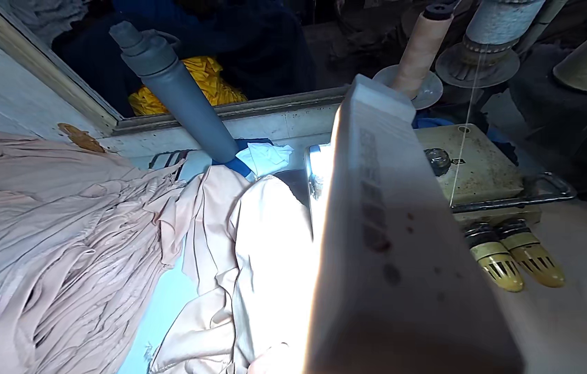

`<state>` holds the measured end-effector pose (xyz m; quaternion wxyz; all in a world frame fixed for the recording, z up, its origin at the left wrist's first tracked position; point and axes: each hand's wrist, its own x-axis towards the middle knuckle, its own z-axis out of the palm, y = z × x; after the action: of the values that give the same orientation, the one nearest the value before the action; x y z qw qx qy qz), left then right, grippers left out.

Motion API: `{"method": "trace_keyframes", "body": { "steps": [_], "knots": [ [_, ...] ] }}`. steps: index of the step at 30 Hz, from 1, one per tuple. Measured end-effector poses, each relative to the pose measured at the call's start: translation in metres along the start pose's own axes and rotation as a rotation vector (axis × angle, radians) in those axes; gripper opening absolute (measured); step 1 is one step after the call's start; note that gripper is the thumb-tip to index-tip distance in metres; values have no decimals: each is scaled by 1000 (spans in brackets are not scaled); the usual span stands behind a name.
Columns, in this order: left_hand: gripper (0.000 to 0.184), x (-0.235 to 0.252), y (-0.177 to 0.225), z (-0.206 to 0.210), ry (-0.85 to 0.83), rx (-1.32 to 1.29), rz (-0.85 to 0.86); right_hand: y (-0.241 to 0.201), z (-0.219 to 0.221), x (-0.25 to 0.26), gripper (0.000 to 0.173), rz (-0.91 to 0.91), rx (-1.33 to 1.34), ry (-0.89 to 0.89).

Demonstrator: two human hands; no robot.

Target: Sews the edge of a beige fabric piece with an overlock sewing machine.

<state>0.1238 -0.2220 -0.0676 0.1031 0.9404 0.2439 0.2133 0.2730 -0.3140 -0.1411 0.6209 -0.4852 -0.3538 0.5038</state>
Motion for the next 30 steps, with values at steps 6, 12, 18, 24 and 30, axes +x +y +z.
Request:
{"method": "trace_keyframes", "body": {
  "steps": [6,12,18,24,30],
  "knots": [
    [21,24,-13,24,132,104,-138,-16,15,19,18,-31,-13,137],
    [20,25,-9,22,136,63,-216,-18,16,21,18,-44,-37,163],
    [18,6,-3,0,56,54,-218,-13,7,12,16,-98,14,146],
    [17,9,1,5,86,16,-88,-13,10,10,16,-74,61,150],
    [18,19,-4,17,139,75,-74,-11,17,17,15,-114,42,185]
  ]
}}
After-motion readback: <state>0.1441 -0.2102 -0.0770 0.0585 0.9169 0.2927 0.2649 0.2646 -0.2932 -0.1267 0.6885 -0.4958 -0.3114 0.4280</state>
